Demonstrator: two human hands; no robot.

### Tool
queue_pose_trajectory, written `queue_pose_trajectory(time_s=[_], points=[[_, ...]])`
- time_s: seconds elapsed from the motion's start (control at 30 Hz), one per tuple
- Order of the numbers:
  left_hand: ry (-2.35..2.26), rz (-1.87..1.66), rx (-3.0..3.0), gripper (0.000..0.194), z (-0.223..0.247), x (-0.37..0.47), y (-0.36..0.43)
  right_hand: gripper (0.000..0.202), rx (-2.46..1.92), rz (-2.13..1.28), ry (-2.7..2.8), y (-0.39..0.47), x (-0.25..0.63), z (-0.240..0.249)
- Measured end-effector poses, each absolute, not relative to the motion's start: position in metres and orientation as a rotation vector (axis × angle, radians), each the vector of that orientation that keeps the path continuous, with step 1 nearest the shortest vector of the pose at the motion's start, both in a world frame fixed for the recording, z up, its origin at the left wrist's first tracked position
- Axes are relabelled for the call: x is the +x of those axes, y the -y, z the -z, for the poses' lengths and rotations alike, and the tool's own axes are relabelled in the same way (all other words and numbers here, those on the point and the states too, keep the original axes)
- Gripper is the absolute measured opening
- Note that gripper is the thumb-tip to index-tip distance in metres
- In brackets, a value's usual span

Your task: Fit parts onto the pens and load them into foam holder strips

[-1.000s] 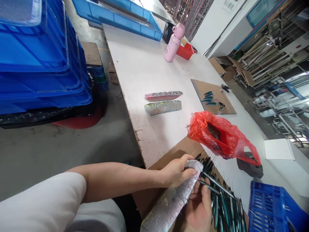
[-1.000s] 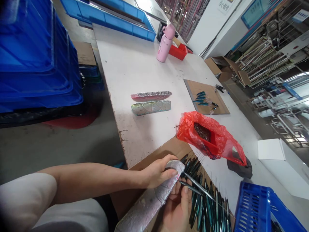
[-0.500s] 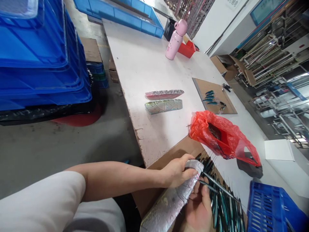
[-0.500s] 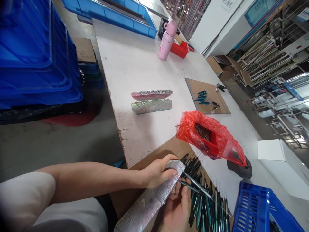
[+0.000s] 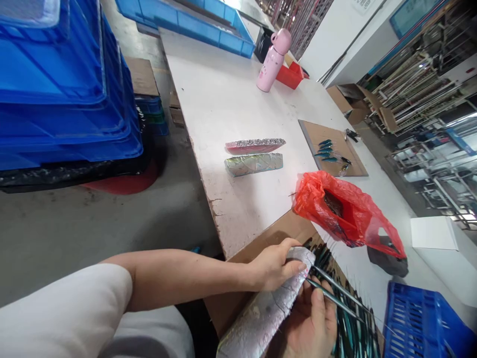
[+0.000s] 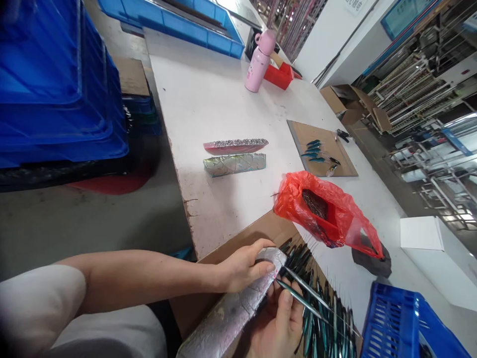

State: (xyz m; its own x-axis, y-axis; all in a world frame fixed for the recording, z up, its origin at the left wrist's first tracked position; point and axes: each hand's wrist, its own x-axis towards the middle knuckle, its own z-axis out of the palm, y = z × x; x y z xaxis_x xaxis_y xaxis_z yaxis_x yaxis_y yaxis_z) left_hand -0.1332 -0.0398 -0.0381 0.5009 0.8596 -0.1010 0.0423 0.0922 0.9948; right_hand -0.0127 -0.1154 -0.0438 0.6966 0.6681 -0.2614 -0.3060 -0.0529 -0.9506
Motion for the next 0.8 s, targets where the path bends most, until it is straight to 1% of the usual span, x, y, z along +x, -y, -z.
queue_pose_trajectory(time_s=[0.17,0.4,0.6,0.7,0.8], points=[[-0.877,-0.758,1.354,0.042,0.04,-0.132,0.04,0.026,-1.413,-0.756,0.333,0.112,-0.02,0.04],[-0.886,-0.784,1.327,0.043,0.04,-0.129,0.04,0.029,-1.424,-0.729,0.328,0.111,-0.024,0.041],[-0.902,-0.836,1.363,0.041,0.04,-0.129,0.042,0.028,-1.399,-0.683,0.474,0.109,-0.027,0.047],[-0.907,-0.853,1.346,0.042,0.041,-0.128,0.041,0.031,-1.392,-0.64,0.529,0.106,-0.031,0.049],[-0.843,-0.836,1.327,0.042,0.039,-0.129,0.04,0.04,-1.413,-0.627,0.58,0.108,-0.032,0.045]])
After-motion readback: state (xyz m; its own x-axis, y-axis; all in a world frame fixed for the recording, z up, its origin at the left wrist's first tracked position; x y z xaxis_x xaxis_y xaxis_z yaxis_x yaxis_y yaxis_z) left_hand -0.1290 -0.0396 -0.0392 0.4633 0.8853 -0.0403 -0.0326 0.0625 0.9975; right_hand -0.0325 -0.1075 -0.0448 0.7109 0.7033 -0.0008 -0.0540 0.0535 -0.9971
